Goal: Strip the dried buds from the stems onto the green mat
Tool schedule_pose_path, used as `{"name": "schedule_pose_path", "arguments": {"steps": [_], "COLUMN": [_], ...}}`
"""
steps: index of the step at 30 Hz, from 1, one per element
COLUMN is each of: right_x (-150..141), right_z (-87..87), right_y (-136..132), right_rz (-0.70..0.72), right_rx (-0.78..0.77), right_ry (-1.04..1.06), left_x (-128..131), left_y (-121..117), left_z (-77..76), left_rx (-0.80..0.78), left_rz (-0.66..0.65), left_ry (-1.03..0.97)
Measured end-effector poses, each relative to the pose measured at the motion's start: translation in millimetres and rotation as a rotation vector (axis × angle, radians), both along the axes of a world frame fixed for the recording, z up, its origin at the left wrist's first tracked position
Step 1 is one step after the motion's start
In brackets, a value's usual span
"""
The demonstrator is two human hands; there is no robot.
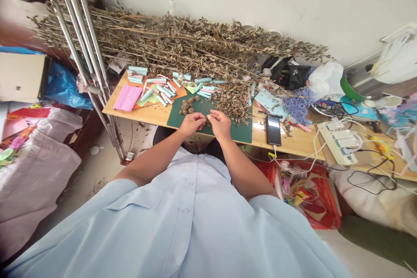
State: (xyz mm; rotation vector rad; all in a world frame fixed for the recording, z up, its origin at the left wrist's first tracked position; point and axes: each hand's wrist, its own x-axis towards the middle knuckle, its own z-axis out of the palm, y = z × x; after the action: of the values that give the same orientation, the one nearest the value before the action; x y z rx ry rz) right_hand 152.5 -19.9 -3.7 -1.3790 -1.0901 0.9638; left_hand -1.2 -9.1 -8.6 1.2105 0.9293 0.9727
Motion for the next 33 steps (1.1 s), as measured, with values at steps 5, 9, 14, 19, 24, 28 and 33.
{"name": "schedule_pose_path", "arguments": {"steps": [5,9,14,19,24,28,33], "right_x": [-1.3,-2.0,3.6,16.6,25.5,28.9,32.2], "right_z": [4.2,6.3,9.7,23.6,35.7,32.9,24.2], "right_y": [-1.1,-1.7,-2.8,-4.0,-0.5,2.3,2.5], "right_rz": [0.004,0.099,0.153,0.371,0.49,0.425,0.32], "right_rx": [-0.02,-0.037,0.009,0.159,0.199,0.194,0.147], "right_ry": [0.022,0.002,-0.223,-0.595,-0.842,-0.891,-0.895], "left_x": [0.3,0.1,-0.2,0.4,1.2,1.6,1.6], "left_y": [-0.8,-2.0,-3.1,-2.3,-0.8,-0.8,-1.8], "left_z": [0.6,3.3,4.7,0.1,-1.8,1.1,3.2], "left_rx": [0.015,0.018,0.026,0.04,0.007,-0.02,-0.038], "left_rz": [0.004,0.009,0.014,0.011,0.007,0.019,0.024], "left_ry": [0.012,0.044,0.083,0.058,0.033,0.01,0.021]}}
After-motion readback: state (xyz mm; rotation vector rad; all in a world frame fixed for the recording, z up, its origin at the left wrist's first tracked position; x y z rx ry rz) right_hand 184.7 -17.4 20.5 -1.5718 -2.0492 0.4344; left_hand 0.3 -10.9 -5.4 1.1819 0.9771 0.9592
